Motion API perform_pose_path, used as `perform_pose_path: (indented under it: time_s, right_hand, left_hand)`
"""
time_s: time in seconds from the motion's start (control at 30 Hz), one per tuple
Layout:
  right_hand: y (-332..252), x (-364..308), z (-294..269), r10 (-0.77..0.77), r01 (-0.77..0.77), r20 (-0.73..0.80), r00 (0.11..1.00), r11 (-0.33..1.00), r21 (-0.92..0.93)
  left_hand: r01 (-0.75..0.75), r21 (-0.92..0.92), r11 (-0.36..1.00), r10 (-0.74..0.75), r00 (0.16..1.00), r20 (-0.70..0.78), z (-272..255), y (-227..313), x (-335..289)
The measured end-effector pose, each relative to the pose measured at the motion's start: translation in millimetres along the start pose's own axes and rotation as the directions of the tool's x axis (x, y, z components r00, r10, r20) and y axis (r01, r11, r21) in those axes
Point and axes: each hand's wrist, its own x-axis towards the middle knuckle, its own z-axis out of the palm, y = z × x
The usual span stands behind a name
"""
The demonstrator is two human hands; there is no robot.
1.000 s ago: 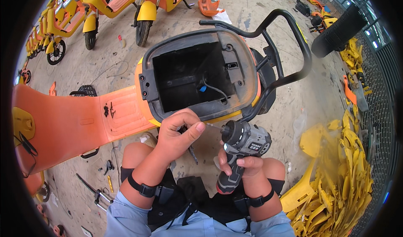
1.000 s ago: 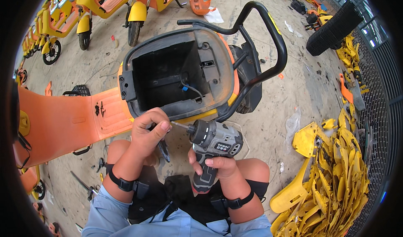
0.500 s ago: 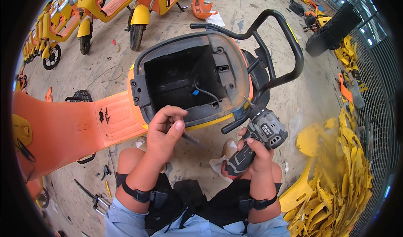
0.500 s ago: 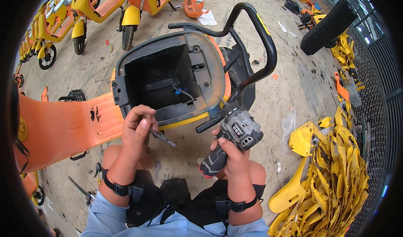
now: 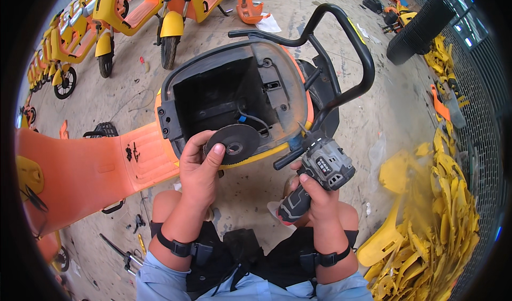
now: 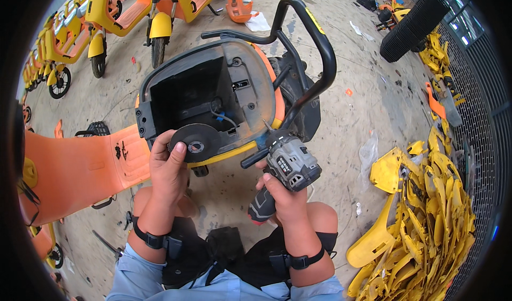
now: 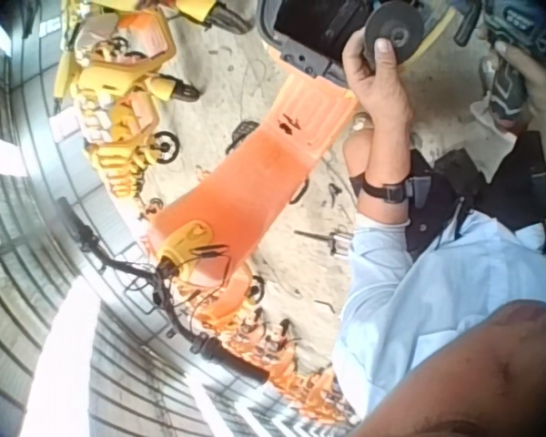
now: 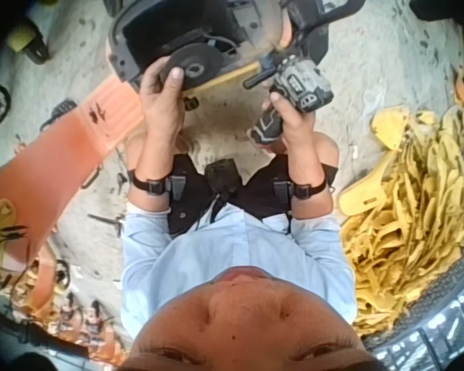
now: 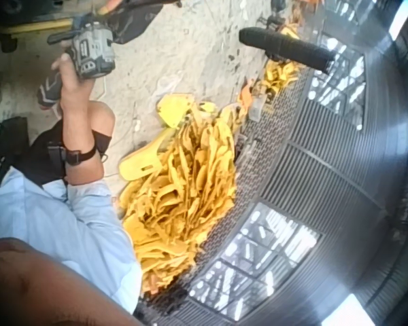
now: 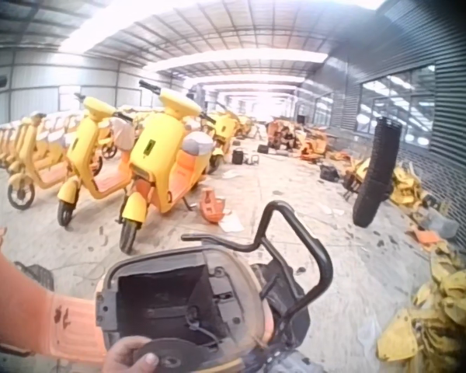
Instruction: The person picks up a grinding disc and inspects a part of the scooter's inner compartment. Then, they use a power drill to assemble components within the compartment and handle the grinding disc again.
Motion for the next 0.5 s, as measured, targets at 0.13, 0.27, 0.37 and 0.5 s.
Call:
perform_pose_path:
  time_s: [0.13,0.27,0.37,0.5]
  right_hand:
    - [4,0,-2,-0.015,0.015,0.006,1.0,1.0,-0.007]
    - [-1,2,0,-0.078,0.08,0.031,0.996,0.996,-0.05]
    - [-6,8,-1,-0.132,0.134,0.035,0.991,0.99,-0.046]
    - [-16,18,-2,-0.173,0.175,0.076,0.982,0.985,-0.013]
  left_hand:
    - [-0.045,0.0,0.999,0.045,0.999,-0.02,6,0,-2]
    - [-0.066,0.09,0.994,0.07,0.997,-0.042,17,-2,5]
    - [0.047,0.108,0.993,-0.04,0.997,-0.068,33,-2,21]
    - [0.068,0.226,0.972,-0.065,0.998,-0.023,63,-1,45]
